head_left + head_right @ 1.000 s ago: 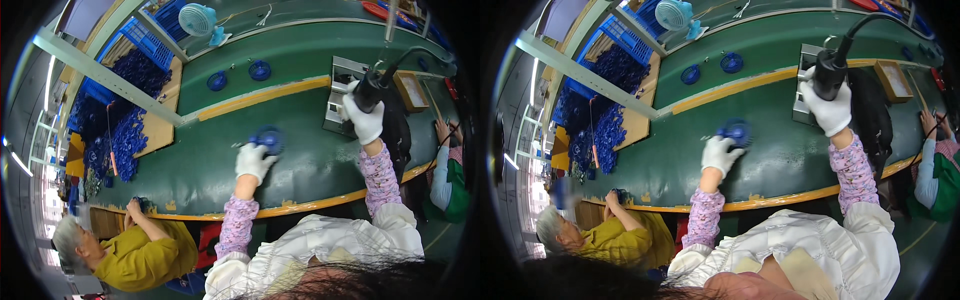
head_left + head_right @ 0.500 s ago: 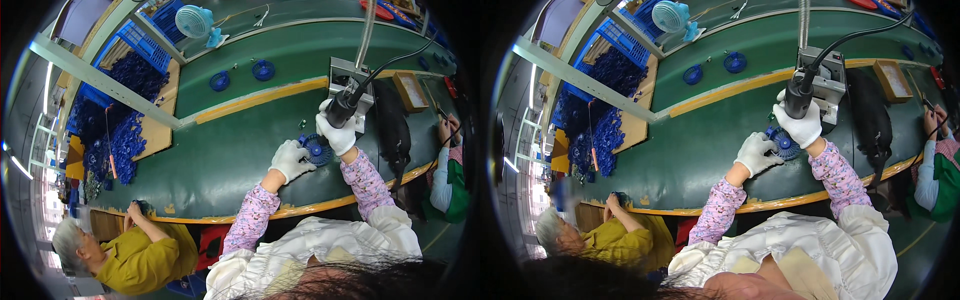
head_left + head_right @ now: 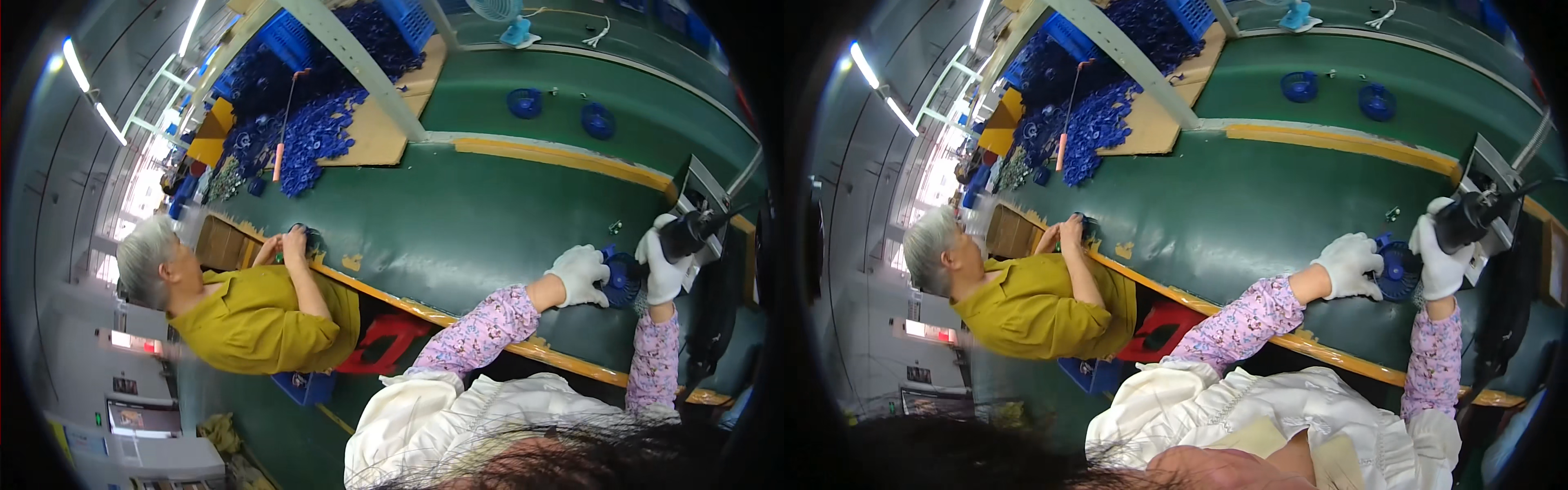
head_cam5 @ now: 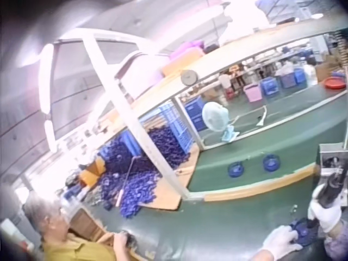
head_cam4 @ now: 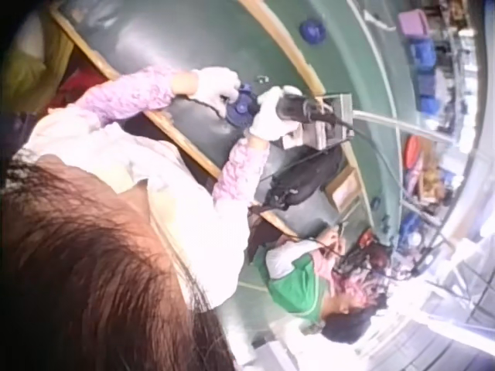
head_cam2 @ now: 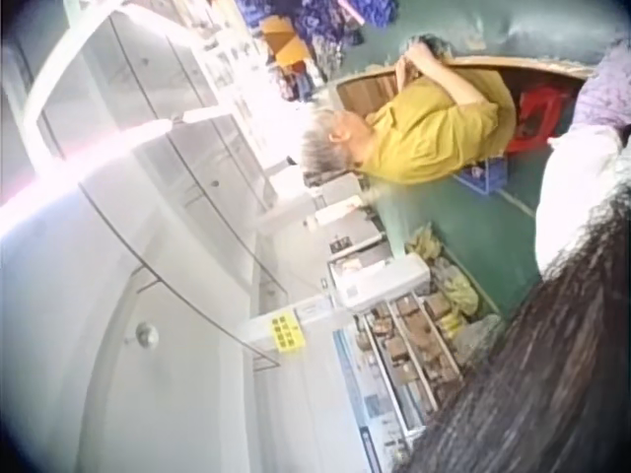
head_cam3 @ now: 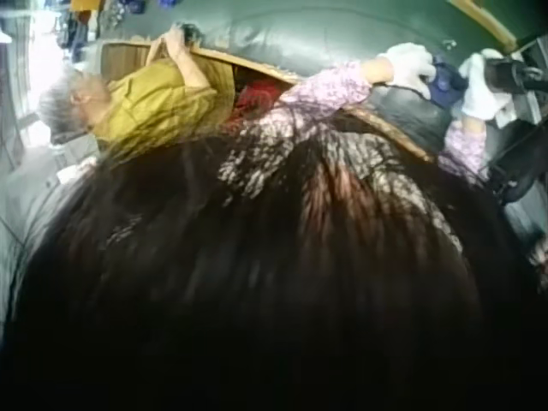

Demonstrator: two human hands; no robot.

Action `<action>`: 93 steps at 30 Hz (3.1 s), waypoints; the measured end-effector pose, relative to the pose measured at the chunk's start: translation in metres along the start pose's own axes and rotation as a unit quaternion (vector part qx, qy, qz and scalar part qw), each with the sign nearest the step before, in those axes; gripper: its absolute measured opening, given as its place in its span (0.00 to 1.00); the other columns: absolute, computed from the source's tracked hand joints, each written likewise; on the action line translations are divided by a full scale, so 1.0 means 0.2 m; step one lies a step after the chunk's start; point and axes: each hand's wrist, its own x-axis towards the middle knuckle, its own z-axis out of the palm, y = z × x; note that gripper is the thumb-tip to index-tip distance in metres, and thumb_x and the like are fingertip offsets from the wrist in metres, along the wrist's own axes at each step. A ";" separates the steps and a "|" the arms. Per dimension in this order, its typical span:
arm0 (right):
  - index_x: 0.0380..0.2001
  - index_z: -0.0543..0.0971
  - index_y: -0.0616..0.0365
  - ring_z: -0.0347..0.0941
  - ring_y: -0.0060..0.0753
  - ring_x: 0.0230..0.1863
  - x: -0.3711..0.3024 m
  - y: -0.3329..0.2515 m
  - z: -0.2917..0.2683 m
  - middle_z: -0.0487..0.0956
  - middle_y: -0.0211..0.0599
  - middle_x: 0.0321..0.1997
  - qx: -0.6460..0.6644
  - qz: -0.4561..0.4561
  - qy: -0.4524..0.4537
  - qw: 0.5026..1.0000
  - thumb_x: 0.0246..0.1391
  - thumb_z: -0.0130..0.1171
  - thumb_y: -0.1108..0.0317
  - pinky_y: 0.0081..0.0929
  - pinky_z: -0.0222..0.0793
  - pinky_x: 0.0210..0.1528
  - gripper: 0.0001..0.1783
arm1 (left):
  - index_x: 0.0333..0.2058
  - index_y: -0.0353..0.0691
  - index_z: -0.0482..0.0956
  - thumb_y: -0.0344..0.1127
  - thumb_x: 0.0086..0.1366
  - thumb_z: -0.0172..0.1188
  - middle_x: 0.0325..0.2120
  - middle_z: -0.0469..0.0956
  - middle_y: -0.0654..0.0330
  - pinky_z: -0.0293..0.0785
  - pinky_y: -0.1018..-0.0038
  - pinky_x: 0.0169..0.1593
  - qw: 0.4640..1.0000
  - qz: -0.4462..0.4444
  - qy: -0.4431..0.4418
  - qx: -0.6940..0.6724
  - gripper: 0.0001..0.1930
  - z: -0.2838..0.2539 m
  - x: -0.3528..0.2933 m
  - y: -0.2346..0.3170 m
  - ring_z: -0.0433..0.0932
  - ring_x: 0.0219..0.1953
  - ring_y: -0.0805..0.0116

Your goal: The person assembles fan grilles by positioning parts and driving screws with a suspended electric screwdriver, then removes their gloves by hand.

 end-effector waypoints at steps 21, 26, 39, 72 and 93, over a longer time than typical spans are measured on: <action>0.34 0.73 0.62 0.70 0.17 0.23 -0.10 -0.21 0.11 0.72 0.27 0.24 -0.009 0.029 0.024 0.999 0.43 0.60 0.81 0.16 0.67 0.27 0.12 | 0.25 0.44 0.80 0.48 0.41 0.69 0.26 0.73 0.57 0.68 0.65 0.39 0.999 -0.006 -0.049 0.021 0.16 -0.02 0.02 0.01 0.71 0.34 0.57; 0.33 0.71 0.58 0.67 0.18 0.31 -0.12 -0.12 0.15 0.71 0.28 0.30 -0.141 -0.051 -0.038 0.988 0.40 0.59 0.84 0.18 0.65 0.34 0.15 | 0.25 0.43 0.80 0.48 0.42 0.68 0.26 0.73 0.57 0.68 0.65 0.40 1.000 0.015 -0.015 0.008 0.16 0.01 0.02 -0.01 0.71 0.35 0.57; 0.35 0.70 0.63 0.67 0.22 0.16 -0.04 -0.21 0.09 0.70 0.31 0.19 0.079 -0.003 -0.014 0.997 0.44 0.53 0.84 0.19 0.62 0.19 0.12 | 0.16 0.44 0.79 0.48 0.36 0.69 0.20 0.74 0.57 0.69 0.62 0.35 0.987 0.027 0.123 0.097 0.15 -0.15 0.03 -0.10 0.72 0.29 0.57; 0.33 0.72 0.60 0.68 0.16 0.21 -0.05 -0.08 0.08 0.71 0.26 0.24 -0.091 -0.006 0.039 0.995 0.45 0.58 0.81 0.16 0.62 0.22 0.11 | 0.21 0.42 0.77 0.45 0.36 0.72 0.21 0.70 0.57 0.68 0.64 0.33 0.999 -0.002 0.011 0.052 0.17 -0.02 0.00 0.01 0.71 0.29 0.56; 0.33 0.72 0.61 0.66 0.19 0.16 0.17 -0.30 -0.11 0.71 0.28 0.18 -0.117 -0.127 0.172 0.970 0.47 0.56 0.82 0.19 0.60 0.20 0.08 | 0.23 0.46 0.79 0.49 0.40 0.69 0.24 0.71 0.58 0.68 0.65 0.37 0.998 -0.013 -0.010 0.060 0.16 -0.02 0.00 0.02 0.71 0.33 0.58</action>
